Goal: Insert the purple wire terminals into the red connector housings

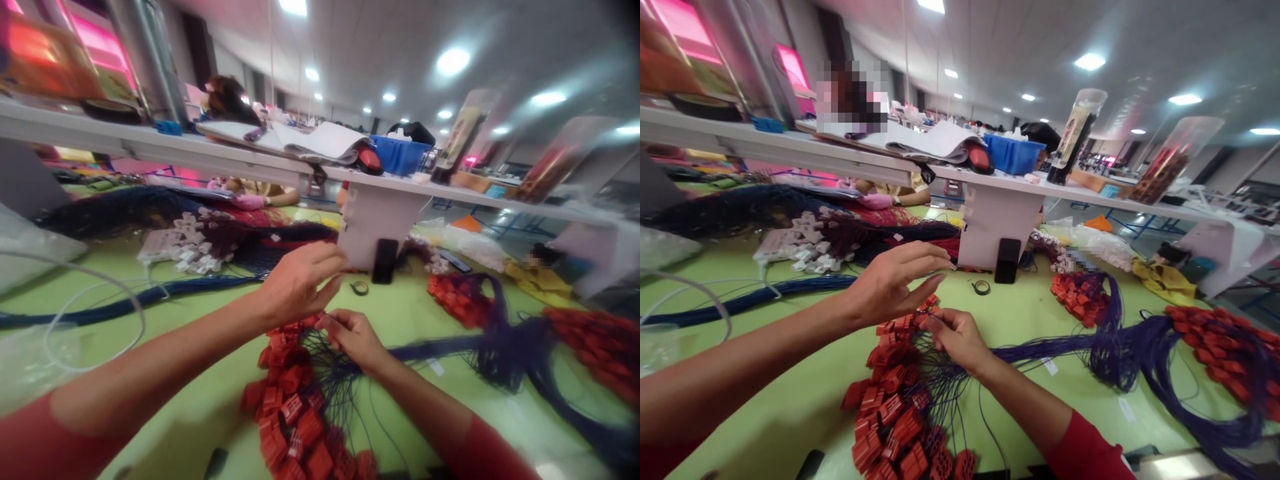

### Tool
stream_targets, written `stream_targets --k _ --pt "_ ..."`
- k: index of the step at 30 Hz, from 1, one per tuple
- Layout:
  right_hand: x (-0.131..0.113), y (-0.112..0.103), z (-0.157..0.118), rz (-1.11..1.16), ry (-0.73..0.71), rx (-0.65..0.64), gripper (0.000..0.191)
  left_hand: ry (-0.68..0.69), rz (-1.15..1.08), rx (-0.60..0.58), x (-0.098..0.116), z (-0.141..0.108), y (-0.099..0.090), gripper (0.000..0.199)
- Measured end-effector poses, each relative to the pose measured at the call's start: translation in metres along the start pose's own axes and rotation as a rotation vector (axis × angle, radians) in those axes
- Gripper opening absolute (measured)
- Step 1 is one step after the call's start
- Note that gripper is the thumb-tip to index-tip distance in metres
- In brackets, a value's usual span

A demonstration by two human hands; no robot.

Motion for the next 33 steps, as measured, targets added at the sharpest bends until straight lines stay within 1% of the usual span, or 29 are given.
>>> stream_targets --k 2,7,10,12,15,17,20,23,27,29,33 --pt "0.001 0.001 0.0 -0.002 0.003 -0.008 0.052 -0.016 -0.016 0.001 -0.003 0.002 0.002 0.018" --pt "0.003 -0.002 -0.001 -0.022 0.014 -0.005 0.052 -0.067 -0.047 0.038 -0.021 0.011 0.0 0.016" --pt "0.005 -0.002 -0.002 -0.027 0.026 -0.005 0.052 -0.074 -0.045 0.052 -0.025 0.009 -0.002 0.016" --pt "0.006 -0.001 -0.002 -0.024 0.04 -0.014 0.051 -0.078 -0.027 0.07 -0.028 0.006 -0.007 0.015" --pt "0.004 0.001 -0.004 -0.027 0.033 -0.028 0.051 -0.096 0.014 0.094 -0.036 0.003 -0.017 0.015" --pt "0.002 0.002 -0.004 -0.033 0.024 -0.033 0.051 -0.131 0.04 0.112 -0.046 0.002 -0.026 0.015" --pt "0.002 0.003 -0.005 -0.037 0.027 -0.038 0.049 -0.192 0.086 0.159 -0.067 0.002 -0.038 0.015" --pt "0.002 0.004 -0.005 -0.036 0.025 -0.043 0.048 -0.242 0.189 0.22 -0.09 0.003 -0.05 0.015" --pt "0.003 0.005 -0.005 -0.043 0.033 -0.057 0.049 -0.316 0.306 0.279 -0.117 0.002 -0.067 0.02" --pt "0.005 0.005 -0.005 -0.05 0.039 -0.062 0.049 -0.348 0.329 0.326 -0.128 -0.002 -0.078 0.025" --pt "0.008 0.005 -0.004 -0.067 0.042 -0.059 0.049 -0.397 0.398 0.424 -0.147 -0.021 -0.098 0.037"
Point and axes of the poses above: each hand's wrist, its own z-axis towards the middle knuckle, its own y-axis out of the palm, x = y × z, the point moved 10 cm from there along z, towards the middle knuckle, and after that the axes turned 1 degree about z, right-handed, at the moved point
